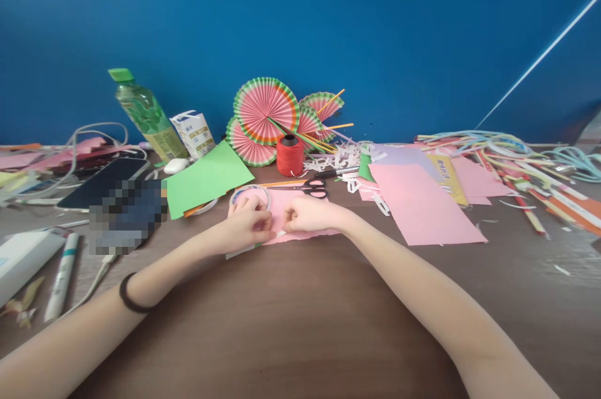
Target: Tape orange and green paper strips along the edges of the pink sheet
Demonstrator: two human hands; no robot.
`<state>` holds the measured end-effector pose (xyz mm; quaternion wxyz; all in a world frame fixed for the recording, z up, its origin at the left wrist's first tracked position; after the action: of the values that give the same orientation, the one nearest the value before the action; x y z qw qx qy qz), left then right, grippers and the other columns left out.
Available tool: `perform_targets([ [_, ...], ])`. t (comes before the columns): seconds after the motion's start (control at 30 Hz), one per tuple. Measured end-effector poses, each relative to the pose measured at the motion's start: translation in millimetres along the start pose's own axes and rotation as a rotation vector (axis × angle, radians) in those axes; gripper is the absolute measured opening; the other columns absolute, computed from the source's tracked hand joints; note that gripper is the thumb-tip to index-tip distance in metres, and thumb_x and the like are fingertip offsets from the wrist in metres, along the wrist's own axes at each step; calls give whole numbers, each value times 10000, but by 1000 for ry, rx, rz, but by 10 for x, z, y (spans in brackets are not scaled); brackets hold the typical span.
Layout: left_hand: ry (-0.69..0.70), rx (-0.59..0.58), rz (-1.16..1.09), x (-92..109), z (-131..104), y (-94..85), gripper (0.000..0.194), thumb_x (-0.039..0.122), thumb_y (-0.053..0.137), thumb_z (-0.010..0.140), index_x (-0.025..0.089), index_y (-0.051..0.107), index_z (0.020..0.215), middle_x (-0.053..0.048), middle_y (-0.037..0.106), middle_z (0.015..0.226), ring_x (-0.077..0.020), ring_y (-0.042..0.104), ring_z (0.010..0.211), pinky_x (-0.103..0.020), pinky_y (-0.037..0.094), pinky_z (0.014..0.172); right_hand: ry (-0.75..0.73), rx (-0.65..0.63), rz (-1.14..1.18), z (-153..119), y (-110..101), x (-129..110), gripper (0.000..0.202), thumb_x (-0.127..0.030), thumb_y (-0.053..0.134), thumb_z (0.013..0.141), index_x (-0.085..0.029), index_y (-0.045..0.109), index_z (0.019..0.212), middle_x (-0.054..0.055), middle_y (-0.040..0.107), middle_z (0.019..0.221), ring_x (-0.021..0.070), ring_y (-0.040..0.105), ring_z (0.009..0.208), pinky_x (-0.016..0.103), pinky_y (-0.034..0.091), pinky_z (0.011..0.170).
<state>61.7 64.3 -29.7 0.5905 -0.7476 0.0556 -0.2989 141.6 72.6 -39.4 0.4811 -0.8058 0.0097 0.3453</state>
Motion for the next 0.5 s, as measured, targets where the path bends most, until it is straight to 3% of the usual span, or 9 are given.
perform_targets([
  [0.1, 2, -6, -13, -4, 5, 9, 250, 439, 513, 706, 195, 538, 661, -15, 352, 868, -227, 358, 957, -441, 237, 883, 7, 8, 3, -1, -6, 11, 130, -284, 498, 663, -169, 536, 619, -42, 502, 538, 65, 382, 449, 195, 249, 408],
  [0.3, 6, -3, -11, -8, 6, 14, 232, 423, 521, 704, 196, 545, 661, -15, 358, 880, -229, 360, 977, -448, 231, 889, 91, -94, 90, -53, 79, 35, 128, -276, 476, 658, -168, 527, 613, -37, 523, 495, 62, 393, 357, 194, 260, 345],
  [0.5, 5, -5, -21, -1, -1, 10, 215, 409, 525, 703, 198, 550, 669, -17, 360, 884, -230, 363, 978, -447, 236, 892, 99, -91, 86, -85, 64, -21, 160, -252, 464, 649, -162, 485, 519, -45, 465, 410, 52, 364, 313, 187, 251, 321],
])
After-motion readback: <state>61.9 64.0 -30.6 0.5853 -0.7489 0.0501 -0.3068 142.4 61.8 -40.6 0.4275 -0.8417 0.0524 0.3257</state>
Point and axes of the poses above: each hand's wrist, its own z-axis towards the middle knuckle, its own y-axis out of the palm, x = y × z, the point moved 10 cm from there along z, towards the middle knuckle
